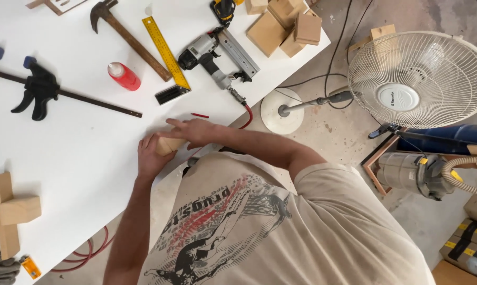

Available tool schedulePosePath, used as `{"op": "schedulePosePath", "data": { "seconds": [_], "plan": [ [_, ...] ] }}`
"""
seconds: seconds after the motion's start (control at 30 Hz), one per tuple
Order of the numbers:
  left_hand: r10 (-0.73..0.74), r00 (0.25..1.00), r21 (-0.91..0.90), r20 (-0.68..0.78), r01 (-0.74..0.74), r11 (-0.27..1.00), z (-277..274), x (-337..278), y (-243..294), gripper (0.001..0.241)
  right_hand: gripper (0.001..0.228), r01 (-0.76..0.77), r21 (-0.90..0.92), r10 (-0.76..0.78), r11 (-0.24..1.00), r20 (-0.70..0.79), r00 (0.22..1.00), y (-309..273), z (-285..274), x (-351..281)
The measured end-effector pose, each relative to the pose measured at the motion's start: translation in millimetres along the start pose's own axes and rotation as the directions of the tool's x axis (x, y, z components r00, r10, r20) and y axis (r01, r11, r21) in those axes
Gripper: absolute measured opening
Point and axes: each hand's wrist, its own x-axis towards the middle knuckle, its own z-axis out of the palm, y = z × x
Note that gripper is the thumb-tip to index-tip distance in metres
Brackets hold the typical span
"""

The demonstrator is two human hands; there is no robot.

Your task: Assembling small wooden components using wood glue and a pneumatic nail gun on a workbench.

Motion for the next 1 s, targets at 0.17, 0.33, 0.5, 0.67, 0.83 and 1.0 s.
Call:
{"op": "schedulePosePath", "data": {
  "seconds": [0.17, 0.33, 0.5, 0.67, 0.83, 1.0],
  "plan": [
    [-0.009, 1.0, 0.041, 0.013, 0.008, 0.999, -10.5, 1.5, 5.1, 0.075, 0.071, -0.017, 0.435, 0.192, 0.9, -0.363, 0.912, 32.0, 25.4, -55.5],
    [-0.105, 0.992, 0.143, 0.066, 0.095, 0.985, -31.2, 6.1, 34.1, 0.087, 0.046, -0.108, 0.583, 0.444, 0.805, -0.472, 0.762, 91.4, 14.5, -131.4],
    [-0.265, 0.964, 0.095, 0.03, 0.262, 0.96, -35.2, 16.1, 67.4, 0.094, 0.029, -0.134, 0.641, 0.564, 0.756, -0.533, 0.631, 161.7, -47.0, -200.9],
    [-0.25, 0.965, 0.119, -0.078, 0.258, 0.959, -7.8, 47.5, 112.4, 0.082, 0.03, -0.294, 0.534, 0.601, 0.793, -0.603, 0.525, 275.5, -127.8, -260.8],
    [-0.169, 0.979, 0.031, -0.115, 0.173, 0.984, 28.0, 99.1, 163.1, 0.059, 0.035, -0.562, 0.495, 0.742, 0.663, -0.533, 0.405, 394.7, -175.5, -276.5],
    [-0.156, 0.986, 0.093, -0.061, 0.161, 0.983, 66.3, 128.2, 189.0, 0.04, 0.094, -0.809, 0.436, 0.901, 0.394, -0.009, 0.434, 406.2, -225.1, -237.3]
  ]
}}
